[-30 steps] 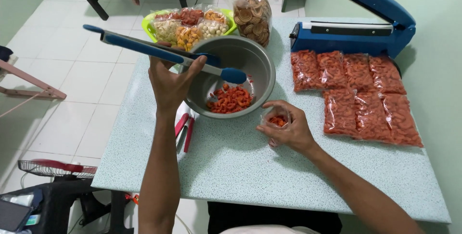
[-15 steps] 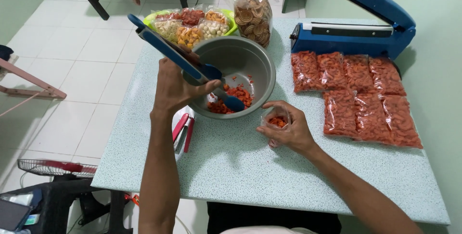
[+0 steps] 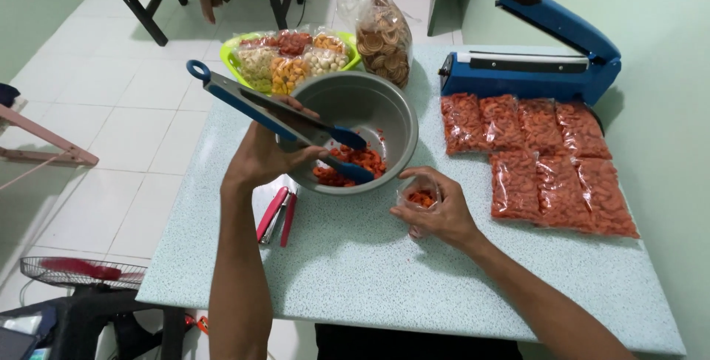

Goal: Using tongs to transfer small food items from a bowl into a small plastic container.

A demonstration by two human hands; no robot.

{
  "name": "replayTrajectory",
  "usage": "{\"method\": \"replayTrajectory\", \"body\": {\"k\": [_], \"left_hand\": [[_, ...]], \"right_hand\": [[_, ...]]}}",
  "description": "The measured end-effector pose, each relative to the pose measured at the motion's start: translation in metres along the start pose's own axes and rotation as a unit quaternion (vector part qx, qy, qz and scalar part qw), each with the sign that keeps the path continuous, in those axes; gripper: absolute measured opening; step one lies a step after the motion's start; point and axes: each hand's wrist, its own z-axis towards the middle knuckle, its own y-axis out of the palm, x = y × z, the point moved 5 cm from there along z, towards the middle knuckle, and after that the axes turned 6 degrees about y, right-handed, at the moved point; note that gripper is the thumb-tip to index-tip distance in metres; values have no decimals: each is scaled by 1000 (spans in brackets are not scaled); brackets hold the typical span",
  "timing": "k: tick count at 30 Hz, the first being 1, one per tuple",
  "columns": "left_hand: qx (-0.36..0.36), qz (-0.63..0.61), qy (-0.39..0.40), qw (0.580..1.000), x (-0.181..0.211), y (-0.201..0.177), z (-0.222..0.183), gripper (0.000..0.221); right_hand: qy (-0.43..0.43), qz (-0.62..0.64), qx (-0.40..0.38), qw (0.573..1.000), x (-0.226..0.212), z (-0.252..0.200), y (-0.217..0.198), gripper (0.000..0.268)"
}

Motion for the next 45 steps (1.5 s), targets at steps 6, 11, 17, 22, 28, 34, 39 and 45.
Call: {"method": "replayTrajectory", "body": {"k": [6,11,17,22,28,34,39,45], "left_hand": [[19,-43,3,999,-1,16,7,59],[50,-52,-18,997,-17,21,6,54],[156,-58,-56,984,-43,8,7,46],[277,-92,-73,954,-62,-10,0,45],[326,-161,-106,926,-59,-13,-4,46],[335,-146,-104,925,-45,-9,-3,44],[346,-139,-115,921,-42,-8,-10,47],[351,-147,-112,918,-36,-8,-5,45]], "right_hand": [[-5,2,-4,1000,4,3,0,58],[-7,-7,-7,1000,7,5,-1,56],[-7,-5,2,1000,6,5,1,54],[-11,-8,5,1000,0,6,3,48],[-12,11,-17,1000,2,7,7,44],[-23,27,-31,999,17,7,8,41],[-11,35,-36,999,16,7,8,39],[-18,44,-29,998,9,8,10,37]]}}
